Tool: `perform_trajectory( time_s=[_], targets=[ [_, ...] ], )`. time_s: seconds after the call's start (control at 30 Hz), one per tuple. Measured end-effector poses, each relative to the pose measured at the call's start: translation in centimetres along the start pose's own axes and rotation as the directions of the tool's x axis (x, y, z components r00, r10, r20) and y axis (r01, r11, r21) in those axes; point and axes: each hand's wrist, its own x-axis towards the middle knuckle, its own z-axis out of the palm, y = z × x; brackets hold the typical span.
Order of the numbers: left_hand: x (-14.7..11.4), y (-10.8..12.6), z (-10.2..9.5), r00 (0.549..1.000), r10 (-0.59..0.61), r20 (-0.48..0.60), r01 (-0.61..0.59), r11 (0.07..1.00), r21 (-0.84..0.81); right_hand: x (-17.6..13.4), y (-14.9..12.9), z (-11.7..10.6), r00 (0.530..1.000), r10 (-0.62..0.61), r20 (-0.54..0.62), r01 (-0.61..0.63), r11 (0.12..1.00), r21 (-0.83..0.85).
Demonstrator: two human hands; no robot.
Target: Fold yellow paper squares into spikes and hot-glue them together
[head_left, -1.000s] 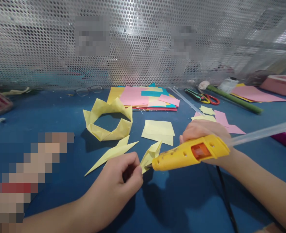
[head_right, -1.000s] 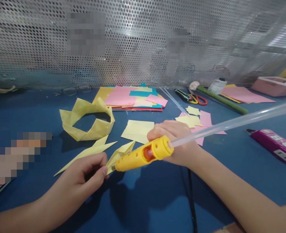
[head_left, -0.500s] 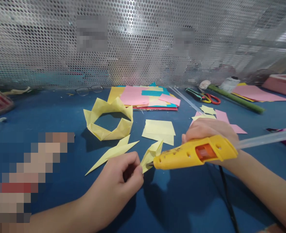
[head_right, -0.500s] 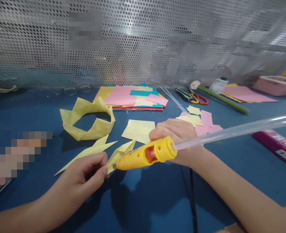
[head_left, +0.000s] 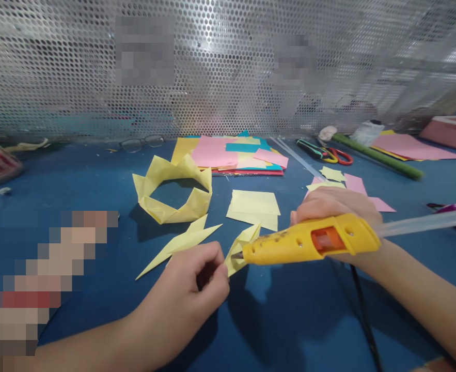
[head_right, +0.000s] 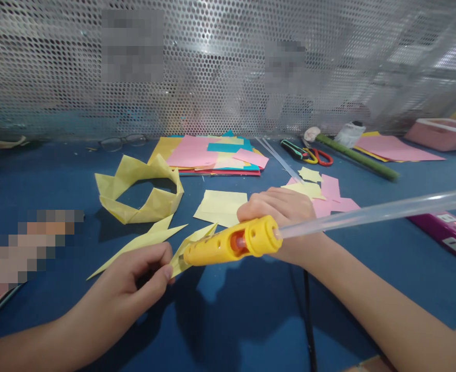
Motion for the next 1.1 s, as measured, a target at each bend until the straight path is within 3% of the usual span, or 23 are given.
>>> perform_trajectory(
  time_s=[0.73, 1.1],
  targets=[
    [0.08, 0.14, -0.16, 1.000, -0.002, 0.003, 0.002, 1.000, -0.002, 0.05, -0.34, 0.23, 1.000, -0.005, -0.006, 0.006, 0.997, 0.074],
    [0.02, -0.02, 0.06, 1.000, 0.015, 0.013, -0.015, 1.000, 0.022, -0.09, -0.10, 0.05, 0.999, 0.026, 0.036, -0.026, 1.000, -0.014]
  ],
)
